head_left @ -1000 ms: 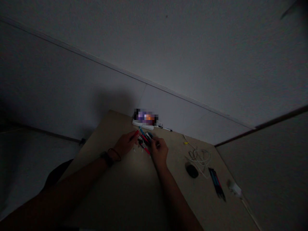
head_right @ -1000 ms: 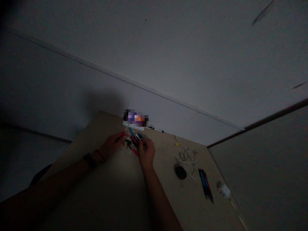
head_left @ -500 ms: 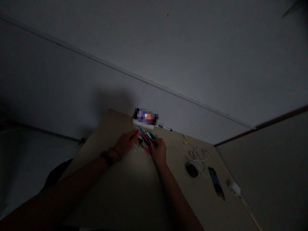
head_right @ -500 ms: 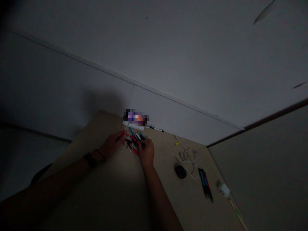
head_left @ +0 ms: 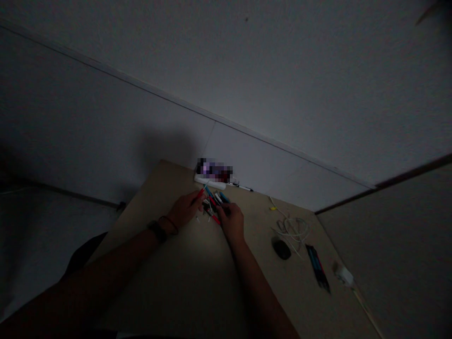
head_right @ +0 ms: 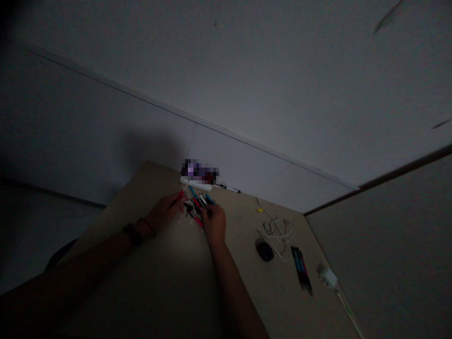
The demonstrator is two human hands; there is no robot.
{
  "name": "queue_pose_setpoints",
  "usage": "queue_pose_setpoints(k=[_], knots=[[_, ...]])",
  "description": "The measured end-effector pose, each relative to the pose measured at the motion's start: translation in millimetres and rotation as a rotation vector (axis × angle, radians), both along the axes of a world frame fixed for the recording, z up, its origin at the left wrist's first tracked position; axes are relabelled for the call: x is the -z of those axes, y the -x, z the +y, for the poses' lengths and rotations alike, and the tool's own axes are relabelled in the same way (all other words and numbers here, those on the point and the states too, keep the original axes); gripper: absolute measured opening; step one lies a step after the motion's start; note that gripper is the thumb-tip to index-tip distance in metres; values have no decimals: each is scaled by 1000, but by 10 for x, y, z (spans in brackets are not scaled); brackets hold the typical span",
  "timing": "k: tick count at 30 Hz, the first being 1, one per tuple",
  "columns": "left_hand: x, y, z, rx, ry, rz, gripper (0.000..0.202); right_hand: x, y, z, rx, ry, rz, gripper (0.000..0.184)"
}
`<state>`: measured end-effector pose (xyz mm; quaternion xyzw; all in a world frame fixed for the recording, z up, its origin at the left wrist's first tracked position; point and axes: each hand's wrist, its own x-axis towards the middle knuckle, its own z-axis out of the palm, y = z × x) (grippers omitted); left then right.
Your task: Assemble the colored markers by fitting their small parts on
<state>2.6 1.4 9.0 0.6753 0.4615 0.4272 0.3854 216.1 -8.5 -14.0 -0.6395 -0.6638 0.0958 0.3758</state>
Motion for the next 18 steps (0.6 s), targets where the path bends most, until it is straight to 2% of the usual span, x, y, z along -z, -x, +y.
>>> queue_pose_setpoints(k=[18], knots=[[8,5,9,-6,2,11,44,-36,30,-16,-19,-47,92,26]])
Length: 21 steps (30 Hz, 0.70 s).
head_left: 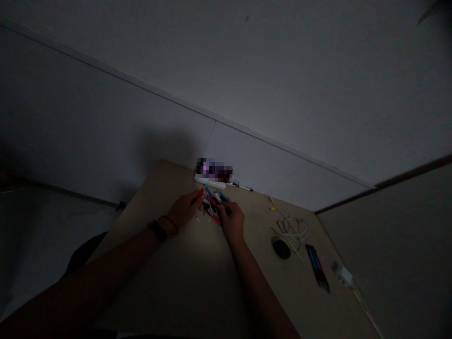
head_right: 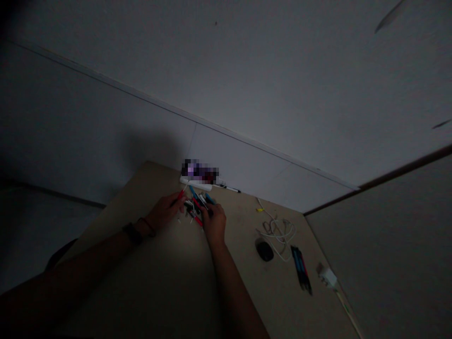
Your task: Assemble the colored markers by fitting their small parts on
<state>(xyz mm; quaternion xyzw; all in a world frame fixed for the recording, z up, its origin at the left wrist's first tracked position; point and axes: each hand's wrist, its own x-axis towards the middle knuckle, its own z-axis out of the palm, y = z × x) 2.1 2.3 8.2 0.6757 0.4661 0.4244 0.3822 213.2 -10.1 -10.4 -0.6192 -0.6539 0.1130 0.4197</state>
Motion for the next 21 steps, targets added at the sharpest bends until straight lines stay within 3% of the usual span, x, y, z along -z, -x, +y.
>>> queue_pose_setpoints(k=[21], knots=[[-13,-6,-12,-12,-3,15,42,-39,20,-4,23,-20,93,22]])
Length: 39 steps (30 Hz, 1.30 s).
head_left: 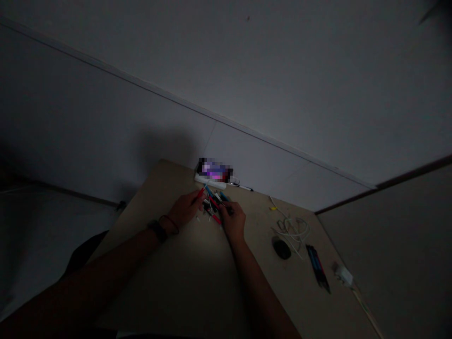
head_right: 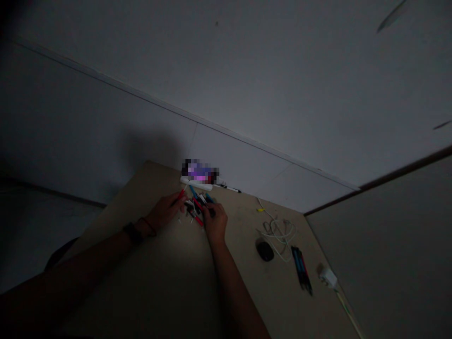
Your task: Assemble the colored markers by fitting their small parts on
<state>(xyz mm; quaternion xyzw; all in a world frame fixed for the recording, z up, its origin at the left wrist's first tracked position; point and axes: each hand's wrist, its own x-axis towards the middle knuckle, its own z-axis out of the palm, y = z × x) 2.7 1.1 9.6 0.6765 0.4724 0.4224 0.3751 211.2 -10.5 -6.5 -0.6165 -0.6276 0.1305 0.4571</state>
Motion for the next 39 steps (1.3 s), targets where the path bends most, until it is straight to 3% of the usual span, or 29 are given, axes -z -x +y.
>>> queue_pose_setpoints(k=[24,39], knots=[[-25,-3,2,3,14,-10,45,-17,27,-13,-24,120,82,40],[-6,1,-8,3,-4,-31,45,-18,-11,44,36,74,381,41]])
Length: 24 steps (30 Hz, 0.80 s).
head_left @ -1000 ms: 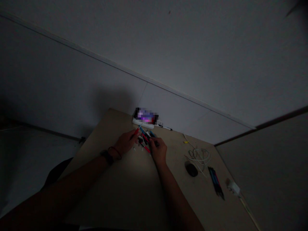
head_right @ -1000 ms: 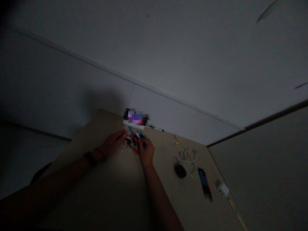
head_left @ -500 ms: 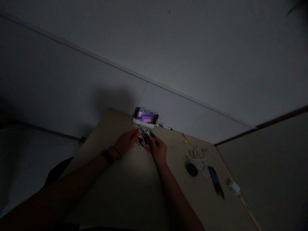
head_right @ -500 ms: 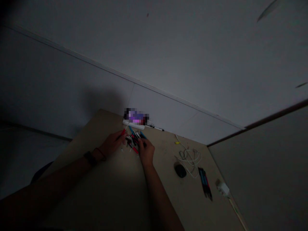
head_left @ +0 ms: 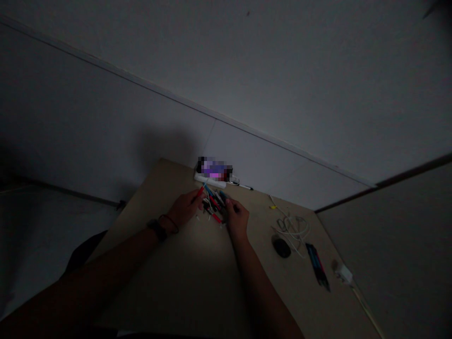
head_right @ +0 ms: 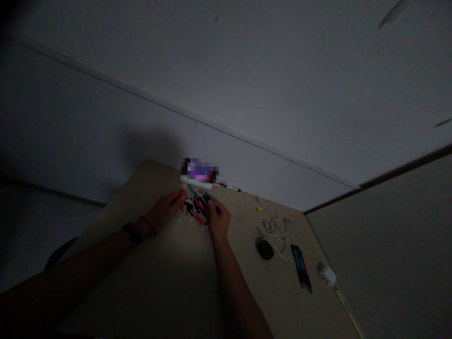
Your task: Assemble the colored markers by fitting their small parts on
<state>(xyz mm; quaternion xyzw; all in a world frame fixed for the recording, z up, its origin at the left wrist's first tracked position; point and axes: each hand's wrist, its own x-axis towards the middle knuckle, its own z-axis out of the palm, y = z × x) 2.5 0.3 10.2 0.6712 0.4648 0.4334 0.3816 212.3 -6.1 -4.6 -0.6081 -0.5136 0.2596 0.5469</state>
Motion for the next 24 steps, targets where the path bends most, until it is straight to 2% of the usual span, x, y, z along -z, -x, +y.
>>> queue_pose_setpoints(k=[5,10,13,19,24], knots=[[8,-7,3,-5,1,0,45,57,-32,21,39,37,223,46],[18,-7,15,10,14,-15,46,36,4,25,-34,56,515,55],[19,-7,15,8,10,-10,45,-12,30,21,-61,53,615,50],[28,-4,13,9,6,-10,44,-85,47,8,-94,51,725,28],[40,2,19,8,8,5,44,-104,53,-19,-168,81,790,33]])
